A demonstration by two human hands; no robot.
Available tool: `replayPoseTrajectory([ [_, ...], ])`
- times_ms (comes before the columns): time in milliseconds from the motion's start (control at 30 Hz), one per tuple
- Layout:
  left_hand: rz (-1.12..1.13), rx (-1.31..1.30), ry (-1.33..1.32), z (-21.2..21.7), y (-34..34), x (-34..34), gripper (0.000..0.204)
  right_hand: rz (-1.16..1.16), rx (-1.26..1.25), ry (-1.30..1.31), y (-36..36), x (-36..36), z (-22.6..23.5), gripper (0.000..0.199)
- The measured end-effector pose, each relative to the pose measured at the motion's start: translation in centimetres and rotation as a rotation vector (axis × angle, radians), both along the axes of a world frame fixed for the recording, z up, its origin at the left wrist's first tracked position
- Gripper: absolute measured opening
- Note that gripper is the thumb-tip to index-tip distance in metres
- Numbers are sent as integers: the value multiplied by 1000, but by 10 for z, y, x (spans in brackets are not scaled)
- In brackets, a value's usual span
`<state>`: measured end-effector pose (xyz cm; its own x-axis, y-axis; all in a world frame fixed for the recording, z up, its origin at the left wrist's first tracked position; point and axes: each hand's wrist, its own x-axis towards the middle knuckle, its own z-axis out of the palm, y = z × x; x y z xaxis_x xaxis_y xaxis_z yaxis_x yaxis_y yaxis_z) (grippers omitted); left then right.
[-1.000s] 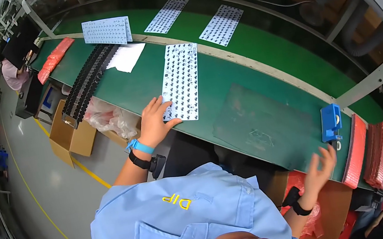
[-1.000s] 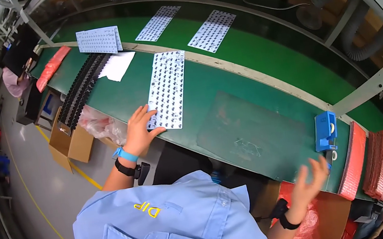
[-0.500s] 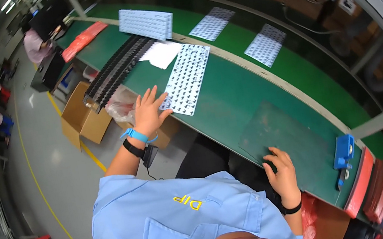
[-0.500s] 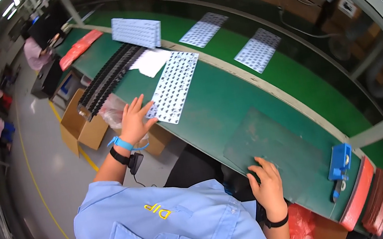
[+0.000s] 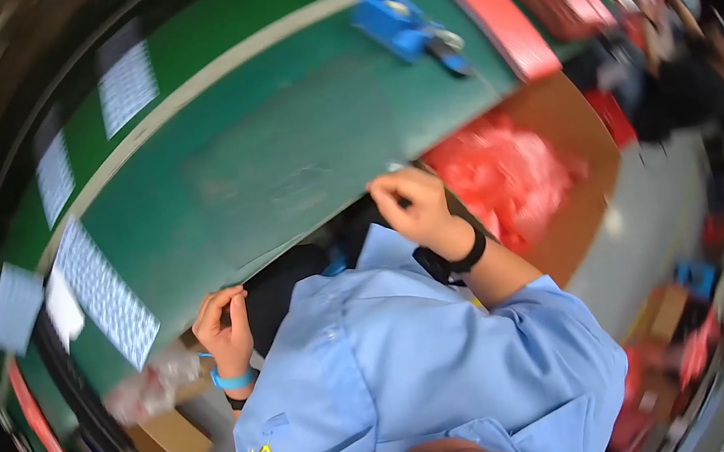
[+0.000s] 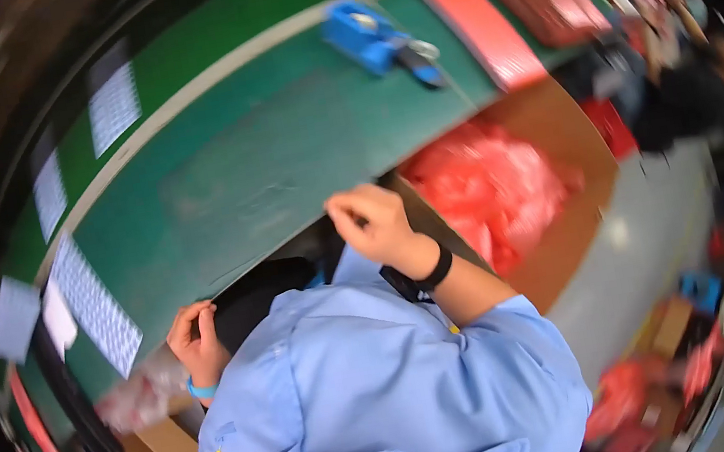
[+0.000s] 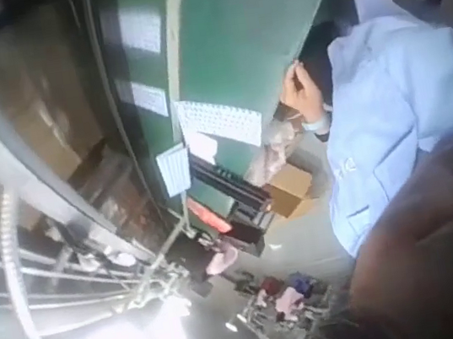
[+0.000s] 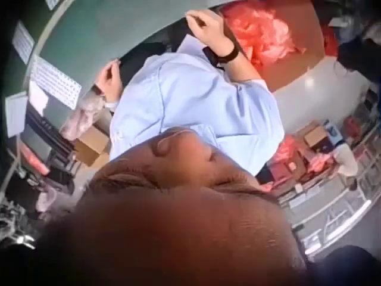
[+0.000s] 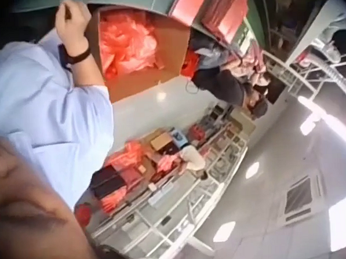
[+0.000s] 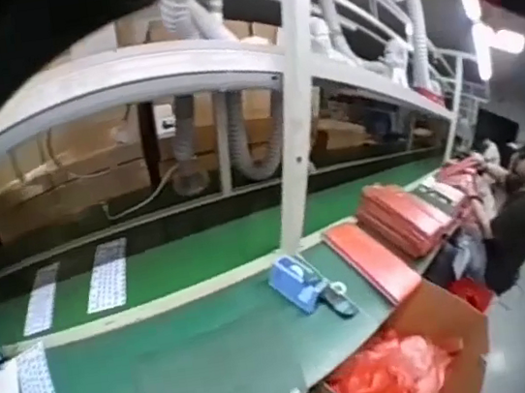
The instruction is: The person picks up a pink bubble wrap sheet from a box, places a circuit board onto it, and folds the wrap over the board. They repeat this process, wrapping several circuit boards individually by hand and stacking them on the workbench.
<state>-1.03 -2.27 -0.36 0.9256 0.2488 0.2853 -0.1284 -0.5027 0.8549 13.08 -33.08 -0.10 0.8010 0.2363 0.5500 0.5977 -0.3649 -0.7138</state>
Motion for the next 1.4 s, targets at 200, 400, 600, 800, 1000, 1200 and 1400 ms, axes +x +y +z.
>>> replayPoseTrajectory([
  [200,-174,-12,129,1,-28,53,10,-835,287,380,-226,6,-112,10],
  [400,-58,-33,192,0,-54,71,11,-1210,0,1286,-484,-81,-332,28],
  [600,15,5,176,-15,-49,73,13,-1082,-498,1395,-457,-85,-373,42],
  [800,69,66,162,-14,-51,73,11,-988,-624,1226,-397,-9,-337,50],
  [1000,108,146,171,-12,-55,71,12,-1017,-813,1284,-416,42,-371,55],
  [1200,111,202,231,-7,-59,75,13,-914,-928,1300,-432,55,-388,57],
  [1400,115,167,246,-1,-64,82,12,-860,-792,1142,-407,72,-299,54],
])
